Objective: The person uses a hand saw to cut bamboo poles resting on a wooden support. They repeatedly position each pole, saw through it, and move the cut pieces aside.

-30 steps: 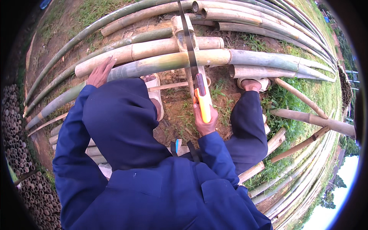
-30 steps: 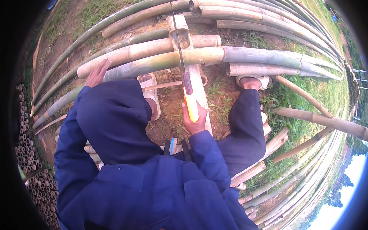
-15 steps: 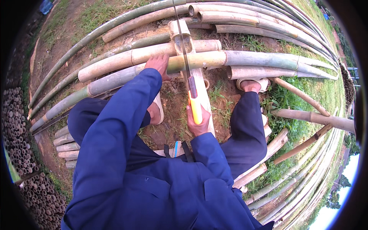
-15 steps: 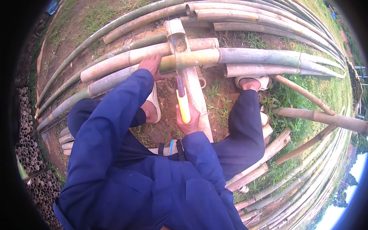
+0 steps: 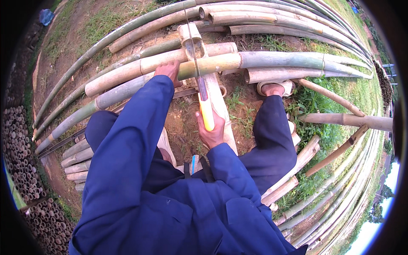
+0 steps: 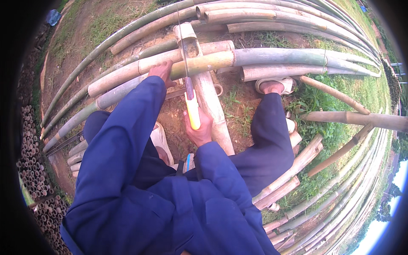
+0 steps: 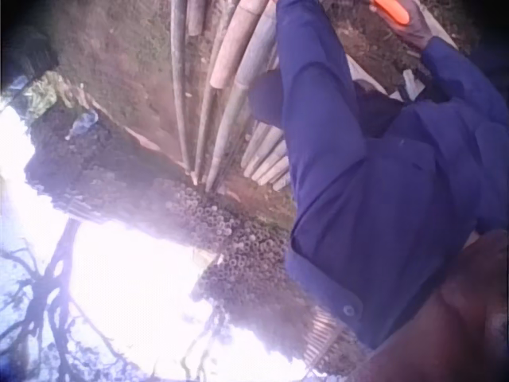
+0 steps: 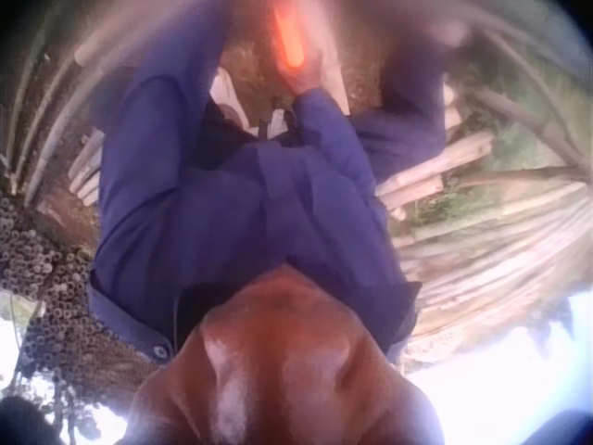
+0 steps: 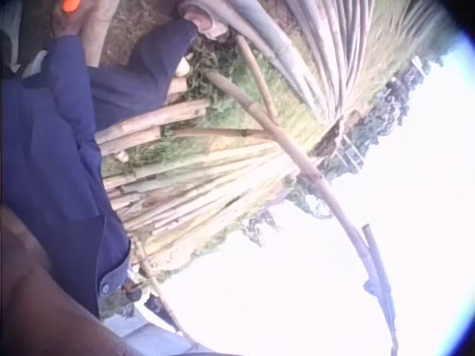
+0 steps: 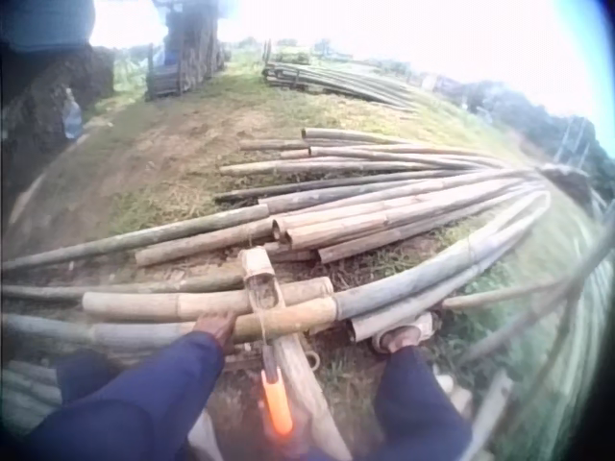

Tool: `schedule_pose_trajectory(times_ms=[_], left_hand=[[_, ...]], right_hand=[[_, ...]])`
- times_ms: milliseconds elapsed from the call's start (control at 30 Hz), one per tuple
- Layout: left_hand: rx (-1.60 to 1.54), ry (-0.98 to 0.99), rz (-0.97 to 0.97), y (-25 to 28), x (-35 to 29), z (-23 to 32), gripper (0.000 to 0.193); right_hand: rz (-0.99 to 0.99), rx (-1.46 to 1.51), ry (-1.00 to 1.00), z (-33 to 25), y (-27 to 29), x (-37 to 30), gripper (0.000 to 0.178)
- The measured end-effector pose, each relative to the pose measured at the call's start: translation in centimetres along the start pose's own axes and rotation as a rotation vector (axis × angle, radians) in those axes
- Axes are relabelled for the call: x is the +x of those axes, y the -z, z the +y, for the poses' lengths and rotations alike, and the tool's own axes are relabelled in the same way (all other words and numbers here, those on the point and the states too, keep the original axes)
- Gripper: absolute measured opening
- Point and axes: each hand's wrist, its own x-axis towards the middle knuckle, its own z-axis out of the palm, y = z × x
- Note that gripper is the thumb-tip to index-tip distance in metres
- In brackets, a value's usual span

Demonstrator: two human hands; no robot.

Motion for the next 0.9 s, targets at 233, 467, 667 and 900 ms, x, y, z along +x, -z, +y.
schedule_pose_trajectory(times_ms=[233,467,667,900], left_hand=[[-0.045,0.020,-0.048,-0.7,0.7,-0.4,0.064],[-0.099,-0.034,-0.075,-0.2,0.9,-0.6,0.065],[-0.099,-0.040,-0.130,0.0,1.3,-1.6,0.064],[-0.122,-0.031,-0.158,1.2,1.9,-1.0,0.066]], right_hand=[[-0.104,-0.073,-0.169,-0.9,1.8,-3.3,0.007],[-0.148,-0.110,-0.279,-3.6,8.0,-12.3,0.029],[-0.172,-0.061,-0.207,-1.4,2.6,-1.2,0.012],[-0.256,-0.143,-0.195,-2.2,9.9,-9.8,0.027]])
